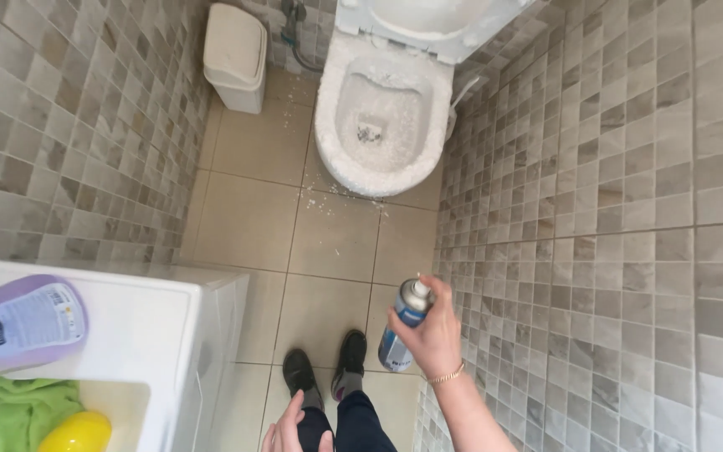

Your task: The person sprays foam cleaner into the toilet bowl and onto the toilet seat, then onto the sink basin, faucet, and shower fixtures. They retrieve a yellow sponge from under the sink and scrub the sink basin and faucet with the sponge, spreading the foam across the surfaces.

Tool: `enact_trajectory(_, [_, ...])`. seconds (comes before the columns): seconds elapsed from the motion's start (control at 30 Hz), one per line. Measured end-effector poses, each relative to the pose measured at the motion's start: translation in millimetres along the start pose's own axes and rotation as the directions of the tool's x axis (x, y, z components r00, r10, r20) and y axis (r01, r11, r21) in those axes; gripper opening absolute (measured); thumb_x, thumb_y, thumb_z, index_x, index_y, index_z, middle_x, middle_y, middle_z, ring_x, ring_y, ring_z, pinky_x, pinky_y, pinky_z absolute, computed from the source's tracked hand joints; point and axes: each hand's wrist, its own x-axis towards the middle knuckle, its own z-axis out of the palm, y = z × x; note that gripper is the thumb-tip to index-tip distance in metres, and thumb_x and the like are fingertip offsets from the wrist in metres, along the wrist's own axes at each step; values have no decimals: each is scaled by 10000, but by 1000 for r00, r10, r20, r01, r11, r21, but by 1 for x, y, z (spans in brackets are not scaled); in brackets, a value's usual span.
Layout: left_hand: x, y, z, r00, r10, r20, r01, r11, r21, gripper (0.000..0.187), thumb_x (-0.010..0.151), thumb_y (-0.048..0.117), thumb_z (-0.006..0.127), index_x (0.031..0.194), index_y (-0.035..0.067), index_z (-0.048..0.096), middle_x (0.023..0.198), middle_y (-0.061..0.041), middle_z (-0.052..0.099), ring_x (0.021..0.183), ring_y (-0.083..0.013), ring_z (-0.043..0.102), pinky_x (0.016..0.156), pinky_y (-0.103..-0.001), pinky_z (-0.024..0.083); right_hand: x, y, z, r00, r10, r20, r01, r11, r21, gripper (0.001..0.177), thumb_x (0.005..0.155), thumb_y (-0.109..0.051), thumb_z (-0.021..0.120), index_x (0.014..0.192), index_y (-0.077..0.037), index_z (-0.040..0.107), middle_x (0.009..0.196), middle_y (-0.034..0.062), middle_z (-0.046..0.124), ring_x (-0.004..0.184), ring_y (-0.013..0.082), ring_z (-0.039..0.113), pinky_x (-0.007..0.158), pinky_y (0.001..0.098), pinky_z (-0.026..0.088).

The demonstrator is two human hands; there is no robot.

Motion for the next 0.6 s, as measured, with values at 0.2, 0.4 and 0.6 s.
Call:
enact_trajectory(0.2, [37,-119,7,973,230,18,-218,942,-256,648,807,605,573,1258,179,760,1305,-52,743,1164,-189,735,1005,-293,601,-58,-37,-54,991,-14,134,6,998,67,905,691,-377,914,1418,-219,399,1331,53,599,1038,256,752,797,440,668])
enact_trajectory(0.4, [50,-56,-146,808,433,-400,-376,901,218,388,761,138,611,1023,366,785,1080,131,758,866,-84,717,804,-318,564,-117,-53,-71,996,81,45,-83,996,30,1003,469,-404,974,1366,-335,531,1287,-121,687,958,127,799,760,283,646])
enact_trajectory(0.6, [86,-68,-219,709,175,-683,-214,977,28,300,881,-6,627,1133,127,724,1158,-100,612,1112,-305,658,1050,-456,505,-135,-114,-63,894,110,-434,131,862,489,836,476,-212,735,1275,-12,589,1195,157,572,968,223,612,935,291,469])
